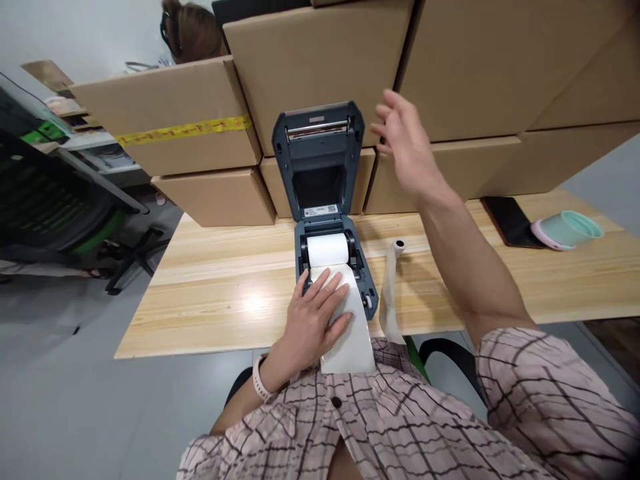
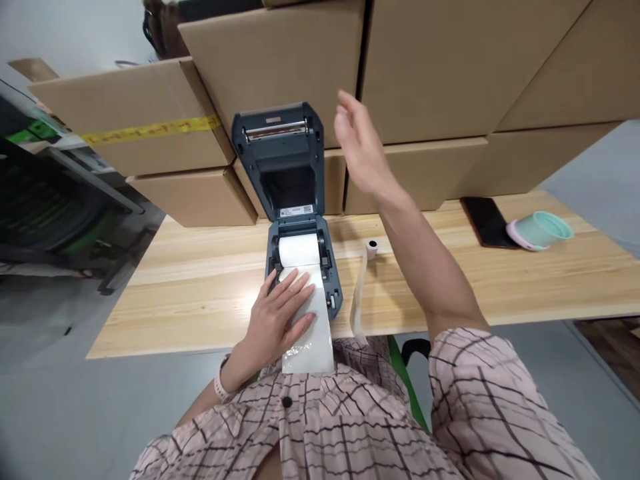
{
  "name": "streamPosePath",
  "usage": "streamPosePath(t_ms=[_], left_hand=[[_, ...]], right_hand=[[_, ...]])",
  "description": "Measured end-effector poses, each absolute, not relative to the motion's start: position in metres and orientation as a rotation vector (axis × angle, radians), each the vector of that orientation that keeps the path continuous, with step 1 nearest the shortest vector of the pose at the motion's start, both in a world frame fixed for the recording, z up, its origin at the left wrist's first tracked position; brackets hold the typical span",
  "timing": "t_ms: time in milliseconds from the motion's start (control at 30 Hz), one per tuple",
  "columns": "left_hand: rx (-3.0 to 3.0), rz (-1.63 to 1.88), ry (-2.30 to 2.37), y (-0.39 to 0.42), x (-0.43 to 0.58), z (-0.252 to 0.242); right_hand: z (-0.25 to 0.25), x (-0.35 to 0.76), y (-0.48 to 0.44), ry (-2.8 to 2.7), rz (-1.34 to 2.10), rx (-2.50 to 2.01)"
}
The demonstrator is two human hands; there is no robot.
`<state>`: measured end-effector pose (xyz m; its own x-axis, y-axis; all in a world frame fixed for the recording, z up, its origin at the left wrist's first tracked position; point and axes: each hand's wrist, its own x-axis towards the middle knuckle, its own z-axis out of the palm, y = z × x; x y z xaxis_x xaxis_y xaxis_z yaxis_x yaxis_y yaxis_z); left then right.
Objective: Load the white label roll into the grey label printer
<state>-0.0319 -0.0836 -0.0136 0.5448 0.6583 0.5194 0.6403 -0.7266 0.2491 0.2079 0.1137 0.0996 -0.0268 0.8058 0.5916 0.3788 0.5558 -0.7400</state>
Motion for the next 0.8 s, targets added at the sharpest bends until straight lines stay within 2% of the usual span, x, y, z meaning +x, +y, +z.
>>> streamPosePath(t_ms=[100,167,333,433,600,800], left_hand=[[2.733,0.968,1.138,-0.081,-0.031,-0.016],[2.698,1.012,1.101,-0.083,-0.033,-0.017],[2.19,1.449,1.236,-0.097,-0.043,-0.021],[1.731,1.663,1.292,-0.097,-0.05,-0.022],[1.302,1.529,1.178,-0.082,-0.047,-0.022],[1.149,1.367,1.101,-0.074,-0.041,-0.017]], right_hand=[[0.114,0.187,0.153,-1.742,0.76,-1.022],[0.118,0.178,0.151,-1.784,0.795,-0.99],[0.098,0.186,0.062,-1.821,0.43,-0.834],[0.07,0.2,-0.008,-2.012,0.397,-0.719],[0.018,0.21,-0.072,-2.227,0.256,-0.843],[-0.007,0.196,-0.077,-2.027,0.192,-0.882]])
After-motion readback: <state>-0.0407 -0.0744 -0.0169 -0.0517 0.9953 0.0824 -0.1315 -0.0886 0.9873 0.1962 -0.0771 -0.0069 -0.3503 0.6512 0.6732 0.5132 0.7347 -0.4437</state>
